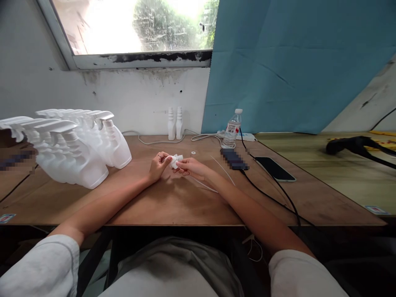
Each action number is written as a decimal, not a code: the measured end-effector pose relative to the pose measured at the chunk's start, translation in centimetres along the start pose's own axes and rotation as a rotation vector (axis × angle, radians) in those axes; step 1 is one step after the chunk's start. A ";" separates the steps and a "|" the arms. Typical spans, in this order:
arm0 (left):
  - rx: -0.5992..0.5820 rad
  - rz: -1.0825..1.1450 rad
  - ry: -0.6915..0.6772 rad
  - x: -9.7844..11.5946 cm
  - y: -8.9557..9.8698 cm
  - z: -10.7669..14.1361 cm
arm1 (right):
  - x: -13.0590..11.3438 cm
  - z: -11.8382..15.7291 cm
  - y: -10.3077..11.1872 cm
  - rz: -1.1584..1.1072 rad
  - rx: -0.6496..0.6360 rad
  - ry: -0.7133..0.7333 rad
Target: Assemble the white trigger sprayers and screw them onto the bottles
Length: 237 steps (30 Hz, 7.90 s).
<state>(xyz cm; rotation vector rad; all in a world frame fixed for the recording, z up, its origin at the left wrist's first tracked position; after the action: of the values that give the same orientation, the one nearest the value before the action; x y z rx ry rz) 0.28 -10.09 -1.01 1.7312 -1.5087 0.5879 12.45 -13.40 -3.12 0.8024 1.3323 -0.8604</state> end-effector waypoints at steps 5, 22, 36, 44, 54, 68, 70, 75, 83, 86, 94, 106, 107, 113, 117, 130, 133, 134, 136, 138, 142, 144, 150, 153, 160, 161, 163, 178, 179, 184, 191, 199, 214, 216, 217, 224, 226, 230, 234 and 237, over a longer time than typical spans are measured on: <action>-0.057 0.013 -0.025 0.6 -0.7 0.3 | -0.9 0.6 1.0 0.098 0.074 0.024; -0.271 -0.078 -0.161 1.8 -3.4 1.5 | -0.2 0.9 2.7 0.150 0.308 0.023; -0.224 0.232 0.124 -2.1 -3.3 0.3 | -2.9 1.1 13.3 0.819 0.683 0.451; -0.126 0.273 0.109 -3.8 -1.4 -1.2 | -1.0 -0.2 5.6 1.358 0.005 0.614; -0.126 0.234 0.127 -4.6 -1.2 -1.4 | -6.1 3.1 5.0 1.207 0.490 0.766; -0.079 0.058 0.059 -3.9 -0.7 -1.1 | -6.4 4.6 1.4 0.782 0.535 0.842; -0.074 0.034 0.045 -3.7 -0.7 -1.1 | -6.5 5.0 1.2 0.826 0.570 0.869; -0.059 -0.015 0.008 -2.7 -0.4 -1.1 | -6.3 5.3 2.1 0.753 0.651 0.840; -0.074 -0.094 -0.077 0.1 -0.5 -0.5 | -6.4 5.2 1.1 0.968 0.649 0.912; -0.081 -0.116 -0.102 0.8 -0.5 -0.2 | -6.4 4.9 0.1 0.999 0.570 0.904; -0.047 -0.132 -0.136 1.2 0.1 -0.1 | -6.2 4.7 0.3 0.941 0.599 0.854; -0.054 -0.003 -0.062 -0.8 0.0 -0.4 | -6.0 3.7 2.5 0.569 0.519 0.736; -0.060 -0.016 -0.066 -0.7 -0.1 -0.4 | -5.9 3.5 2.9 0.526 0.507 0.721; -0.085 -0.042 -0.055 -0.7 -0.4 -0.5 | -5.6 2.7 4.5 0.399 0.477 0.635; -0.114 -0.025 -0.037 -1.1 -0.8 -0.6 | -5.6 2.5 5.2 0.342 0.480 0.609; -0.114 -0.053 -0.053 -0.7 -1.1 -0.6 | -6.0 3.4 4.3 0.494 0.493 0.657; -0.102 -0.071 -0.051 -0.6 -0.9 -0.5 | -6.0 3.8 4.1 0.546 0.535 0.693; -0.100 -0.080 -0.054 -0.5 -0.9 -0.5 | -6.1 3.9 4.0 0.576 0.547 0.703; -0.100 -0.096 -0.061 -0.1 -1.0 -0.3 | -6.2 4.2 3.5 0.639 0.570 0.723; -0.105 -0.111 -0.071 0.3 -1.1 -0.2 | -6.4 4.4 2.9 0.689 0.577 0.749; -0.117 -0.133 -0.115 1.1 -1.1 0.1 | -6.5 4.2 1.4 0.702 0.498 0.757; -0.112 -0.134 -0.135 1.3 -0.9 0.2 | -6.4 4.0 1.4 0.664 0.488 0.745; -0.103 -0.104 -0.139 1.0 -0.4 0.0 | -5.0 2.9 4.4 0.397 0.532 0.661; -0.103 -0.058 -0.094 0.4 -0.5 -0.1 | -4.5 2.5 5.2 0.263 0.519 0.627; -0.137 -0.039 -0.066 0.5 -0.9 0.0 | -3.8 1.8 5.6 0.025 0.447 0.526; -0.148 -0.034 -0.062 0.5 -1.1 -0.1 | -3.6 1.7 5.7 -0.004 0.440 0.509; -0.163 -0.021 -0.051 0.4 -1.3 -0.1 | -3.2 1.4 6.0 -0.064 0.438 0.482; -0.250 0.056 0.029 -1.7 -2.6 -0.2 | -0.1 -0.3 6.5 -0.348 0.415 0.285; -0.250 0.051 0.029 -1.6 -2.6 -0.2 | 0.0 -0.3 6.5 -0.348 0.419 0.289; -0.228 0.035 0.030 -1.5 -2.3 -0.2 | -0.4 0.0 6.3 -0.291 0.447 0.342; -0.175 0.003 0.045 -1.5 -1.7 -0.4 | -2.7 1.9 5.8 -0.040 0.537 0.516; -0.162 -0.018 0.045 -1.0 -1.4 -0.5 | -4.8 3.4 3.5 0.566 0.563 0.721; 0.109 -0.093 0.159 -4.0 2.8 -2.1 | -4.2 3.2 5.5 0.490 0.663 0.614; 0.173 -0.114 0.181 -4.9 3.9 -2.4 | -3.9 2.8 4.7 0.478 0.610 0.588; 0.202 -0.126 0.190 -5.4 4.4 -2.6 | -3.7 2.6 4.4 0.474 0.581 0.572; 0.251 -0.194 0.280 -9.2 5.8 -3.4 | -4.2 1.1 1.4 0.627 0.367 0.673; 0.217 -0.216 0.281 -9.6 5.4 -3.5 | -4.1 -0.3 1.3 0.694 0.336 0.680; 0.160 -0.294 0.266 -9.4 4.8 -3.4 | -3.6 -3.7 2.3 0.756 0.349 0.633; 0.112 -0.370 0.248 -8.9 4.4 -3.3 | -3.3 -5.9 3.2 0.816 0.374 0.576; 0.054 -0.406 0.216 -8.5 3.7 -3.3 | -3.3 -6.0 5.1 0.863 0.454 0.516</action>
<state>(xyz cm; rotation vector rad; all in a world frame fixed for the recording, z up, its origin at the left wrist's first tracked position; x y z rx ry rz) -4.57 -2.33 -4.51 1.8803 -0.9647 0.5820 13.96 -5.54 -0.26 1.8720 1.0412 -0.2479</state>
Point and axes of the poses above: each hand's wrist, its own z-axis away from the middle knuckle, its own y-axis out of the back of the hand, x = y × z, the point moved 10 cm from there along -z, towards the middle knuckle, and after that the axes turned 1 degree about x, right-handed, at the moved point
